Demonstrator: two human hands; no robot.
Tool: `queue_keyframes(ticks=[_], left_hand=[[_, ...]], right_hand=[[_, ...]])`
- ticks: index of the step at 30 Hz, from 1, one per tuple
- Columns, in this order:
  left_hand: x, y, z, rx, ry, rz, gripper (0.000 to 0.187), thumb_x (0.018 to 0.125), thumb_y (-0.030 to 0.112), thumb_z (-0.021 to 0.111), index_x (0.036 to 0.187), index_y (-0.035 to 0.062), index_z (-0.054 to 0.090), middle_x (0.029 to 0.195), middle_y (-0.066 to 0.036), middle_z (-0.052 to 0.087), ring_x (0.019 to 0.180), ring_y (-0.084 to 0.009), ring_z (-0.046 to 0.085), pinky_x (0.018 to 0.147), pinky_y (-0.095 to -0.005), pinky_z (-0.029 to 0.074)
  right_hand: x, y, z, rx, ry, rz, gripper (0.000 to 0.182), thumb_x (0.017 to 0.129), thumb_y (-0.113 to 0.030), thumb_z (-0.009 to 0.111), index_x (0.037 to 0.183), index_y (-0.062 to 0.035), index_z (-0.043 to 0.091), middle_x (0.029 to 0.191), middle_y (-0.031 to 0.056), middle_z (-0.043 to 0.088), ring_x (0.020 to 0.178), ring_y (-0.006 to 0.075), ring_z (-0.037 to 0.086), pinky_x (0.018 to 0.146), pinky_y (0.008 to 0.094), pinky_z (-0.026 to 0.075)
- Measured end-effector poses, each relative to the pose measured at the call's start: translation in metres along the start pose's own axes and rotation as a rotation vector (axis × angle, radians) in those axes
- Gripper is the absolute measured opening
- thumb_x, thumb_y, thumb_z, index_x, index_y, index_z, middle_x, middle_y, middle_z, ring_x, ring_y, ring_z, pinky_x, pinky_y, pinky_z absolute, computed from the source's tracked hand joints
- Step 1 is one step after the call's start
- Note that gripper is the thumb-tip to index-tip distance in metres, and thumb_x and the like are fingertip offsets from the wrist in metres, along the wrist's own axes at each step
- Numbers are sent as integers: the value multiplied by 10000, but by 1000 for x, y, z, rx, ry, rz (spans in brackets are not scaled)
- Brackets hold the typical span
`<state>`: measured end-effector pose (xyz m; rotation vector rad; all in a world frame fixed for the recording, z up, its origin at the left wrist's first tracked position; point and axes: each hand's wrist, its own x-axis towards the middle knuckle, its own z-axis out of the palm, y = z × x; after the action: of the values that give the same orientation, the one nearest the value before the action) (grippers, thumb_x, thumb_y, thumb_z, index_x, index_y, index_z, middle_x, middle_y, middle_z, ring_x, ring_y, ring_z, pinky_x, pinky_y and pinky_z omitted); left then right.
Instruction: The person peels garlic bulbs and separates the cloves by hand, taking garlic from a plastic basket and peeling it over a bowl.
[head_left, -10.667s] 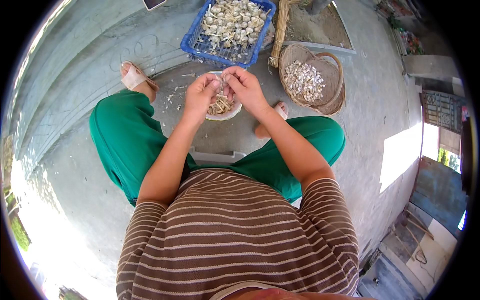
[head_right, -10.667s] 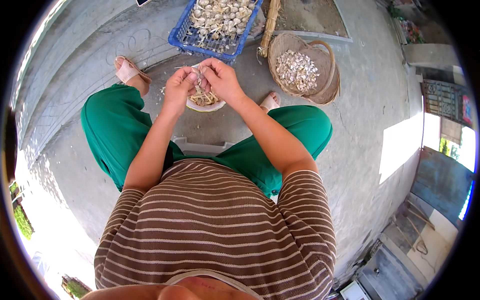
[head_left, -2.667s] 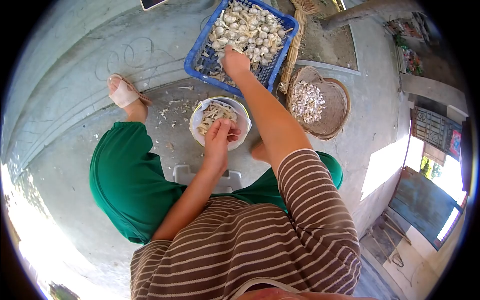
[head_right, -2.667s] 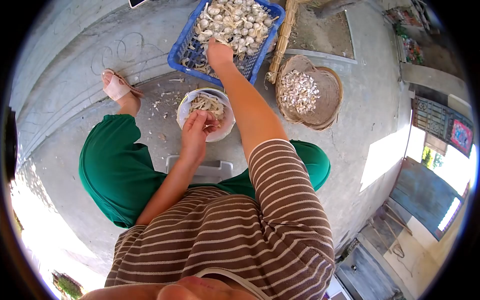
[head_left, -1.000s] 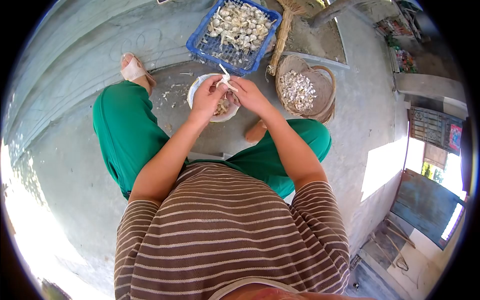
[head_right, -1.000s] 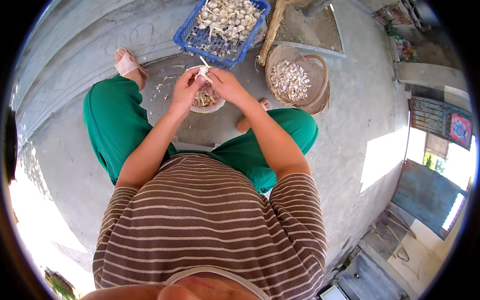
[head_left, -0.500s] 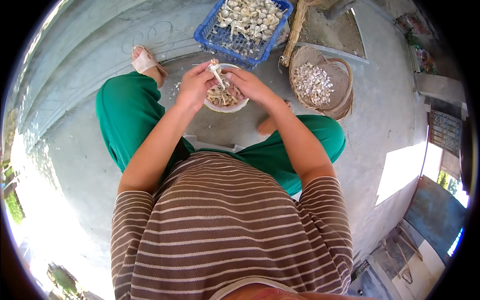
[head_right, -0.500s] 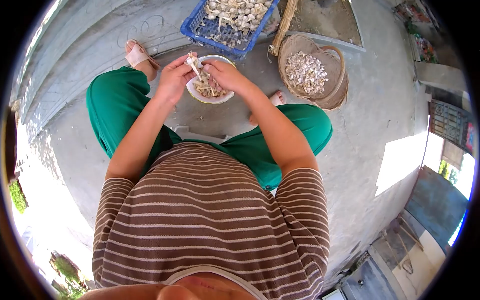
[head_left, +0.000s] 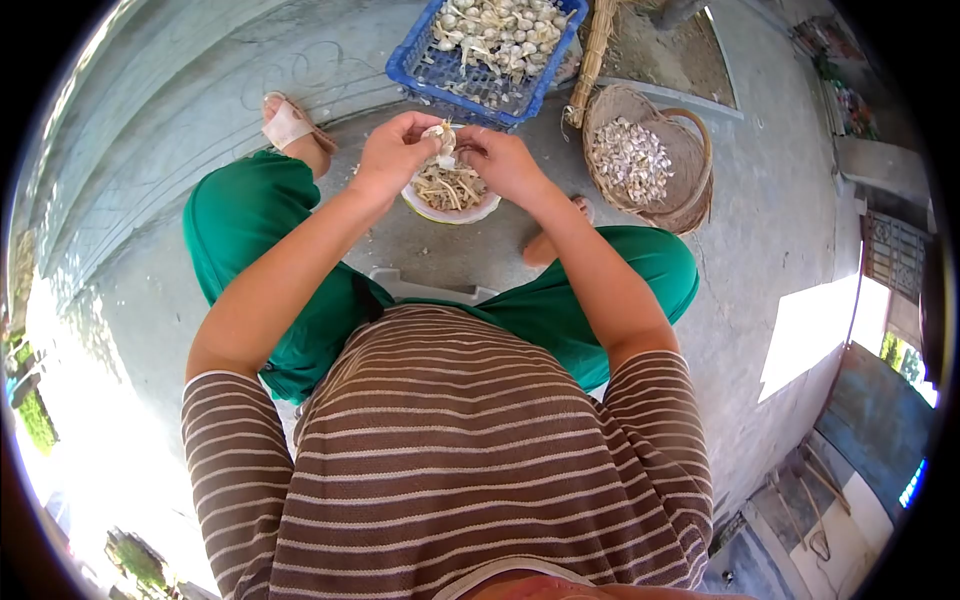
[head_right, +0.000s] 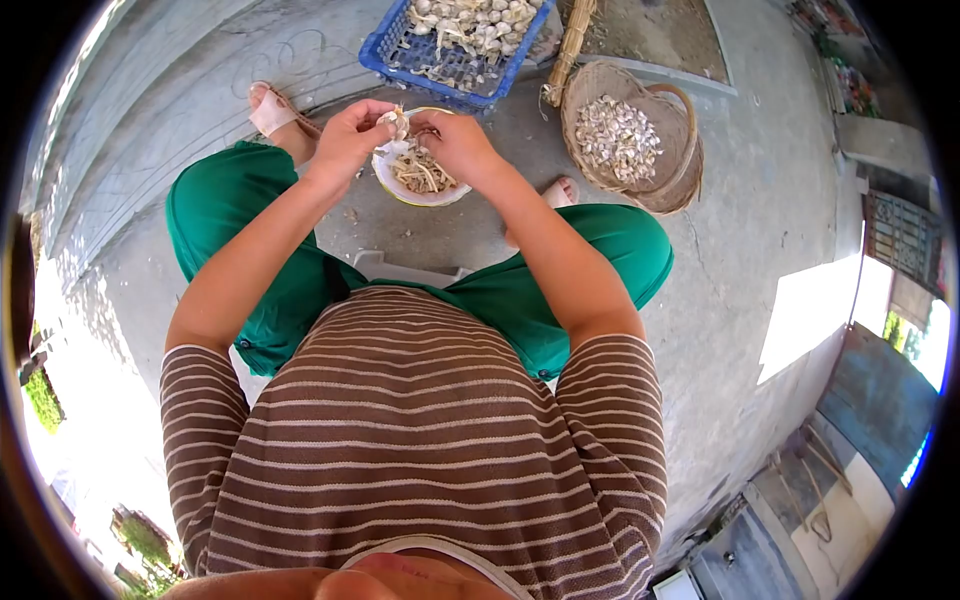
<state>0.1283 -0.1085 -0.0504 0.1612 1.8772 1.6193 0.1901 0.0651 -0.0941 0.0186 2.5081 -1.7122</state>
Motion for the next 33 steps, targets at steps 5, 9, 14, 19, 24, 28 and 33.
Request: queue_keyframes(ticks=[5,9,14,19,24,28,33], left_hand=[[9,-19,2,12,25,79,243,830,62,614,1065,6,583,916,-33,615,823,-94,560,752,-238,448],[7,-19,13,-198,53,37,209,799,39,616,999,-17,596,848,-78,636,772,-118,602,696,-243,484],[12,-16,10,-359,23,-12,188,824,29,607,995,-42,580,862,-84,628,773,-136,607,710,-261,505],[11,-10,13,-444,14,-40,206,849,37,594,1033,-45,555,892,-84,618,758,-141,604,713,-276,512],[10,-14,12,-469,-32,-11,211,849,36,600,1039,-40,549,883,-77,609,721,-125,581,680,-259,504],[10,-13,13,-431,9,15,196,840,31,611,1019,-36,570,837,-66,610,688,-115,571,652,-248,498],[10,-13,14,-323,-2,16,178,822,33,639,990,-19,609,745,-47,609,627,-115,562,600,-250,488]], right_hand=[[10,11,0,118,167,-16,185,802,-36,638,979,8,608,857,97,654,724,136,630,605,268,522],[7,-7,-2,435,101,102,131,819,-62,653,886,16,571,809,81,634,675,112,615,568,249,514],[13,-8,-5,512,99,105,89,847,-33,615,882,27,560,804,80,629,645,119,615,576,241,528],[11,-15,-9,624,64,120,62,888,-27,542,927,21,547,797,73,611,659,119,614,579,250,531],[9,0,-4,564,96,72,101,906,-51,520,987,11,522,768,51,576,646,111,593,548,248,521],[7,-7,-4,683,102,139,110,902,-72,540,985,0,527,787,50,574,642,100,581,526,239,503],[3,-13,-5,599,91,78,108,886,-99,582,933,-4,563,741,37,585,615,80,567,507,226,482]])
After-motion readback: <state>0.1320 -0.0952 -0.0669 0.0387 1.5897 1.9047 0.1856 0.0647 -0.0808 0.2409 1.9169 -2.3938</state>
